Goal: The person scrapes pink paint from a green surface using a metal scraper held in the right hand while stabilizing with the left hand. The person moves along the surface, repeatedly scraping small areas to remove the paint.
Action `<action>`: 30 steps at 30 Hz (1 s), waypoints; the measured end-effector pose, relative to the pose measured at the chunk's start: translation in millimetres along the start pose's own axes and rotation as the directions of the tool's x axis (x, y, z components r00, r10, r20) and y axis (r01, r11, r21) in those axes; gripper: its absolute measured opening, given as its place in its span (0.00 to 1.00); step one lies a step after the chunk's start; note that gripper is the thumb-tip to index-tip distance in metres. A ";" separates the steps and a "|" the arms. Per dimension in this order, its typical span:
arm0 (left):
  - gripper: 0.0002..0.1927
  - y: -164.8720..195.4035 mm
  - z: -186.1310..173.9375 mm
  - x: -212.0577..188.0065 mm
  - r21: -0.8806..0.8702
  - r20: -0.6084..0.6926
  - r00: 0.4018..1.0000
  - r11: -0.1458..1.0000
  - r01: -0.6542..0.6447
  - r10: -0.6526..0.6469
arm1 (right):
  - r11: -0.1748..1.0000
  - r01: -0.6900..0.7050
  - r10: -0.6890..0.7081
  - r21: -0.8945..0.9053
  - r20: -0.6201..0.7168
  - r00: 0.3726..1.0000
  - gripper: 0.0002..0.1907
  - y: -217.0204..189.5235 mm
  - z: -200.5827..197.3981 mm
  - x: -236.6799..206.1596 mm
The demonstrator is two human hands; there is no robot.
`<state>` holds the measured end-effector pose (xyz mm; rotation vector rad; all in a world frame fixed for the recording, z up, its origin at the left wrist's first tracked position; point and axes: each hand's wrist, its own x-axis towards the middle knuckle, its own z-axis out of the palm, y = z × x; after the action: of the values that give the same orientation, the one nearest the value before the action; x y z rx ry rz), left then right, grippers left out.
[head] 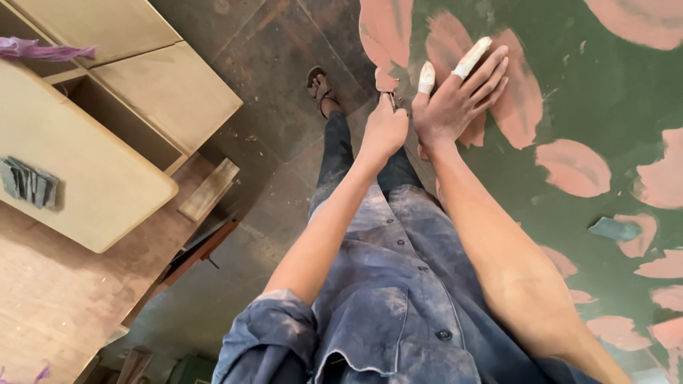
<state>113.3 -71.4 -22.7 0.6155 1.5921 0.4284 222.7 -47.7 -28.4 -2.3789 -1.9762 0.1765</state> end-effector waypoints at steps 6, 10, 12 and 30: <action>0.24 -11.6 -10.8 16.5 0.465 0.078 0.994 0.880 -0.102 0.074 | 1.000 -0.007 0.007 -0.011 0.008 1.000 0.45 4.3 6.1 -1.2; 0.14 -3.0 -10.1 11.2 0.579 -0.002 0.992 0.809 -0.104 0.129 | 1.000 0.019 -0.019 -0.005 -0.038 0.999 0.45 5.1 6.8 -1.1; 0.13 2.0 -11.8 1.2 0.556 -0.003 0.985 0.819 -0.142 0.172 | 1.000 0.015 -0.015 -0.006 -0.052 0.999 0.44 4.2 5.7 -0.5; 0.24 -13.0 -85.4 -37.6 -0.147 0.169 0.981 0.987 -0.069 0.093 | 0.999 0.028 -0.029 -0.022 -0.066 0.997 0.44 6.9 9.5 -4.9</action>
<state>28.6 -97.7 9.0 0.5952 1.3602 0.5283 227.4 -54.1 -38.3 -2.3354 -1.9916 0.0751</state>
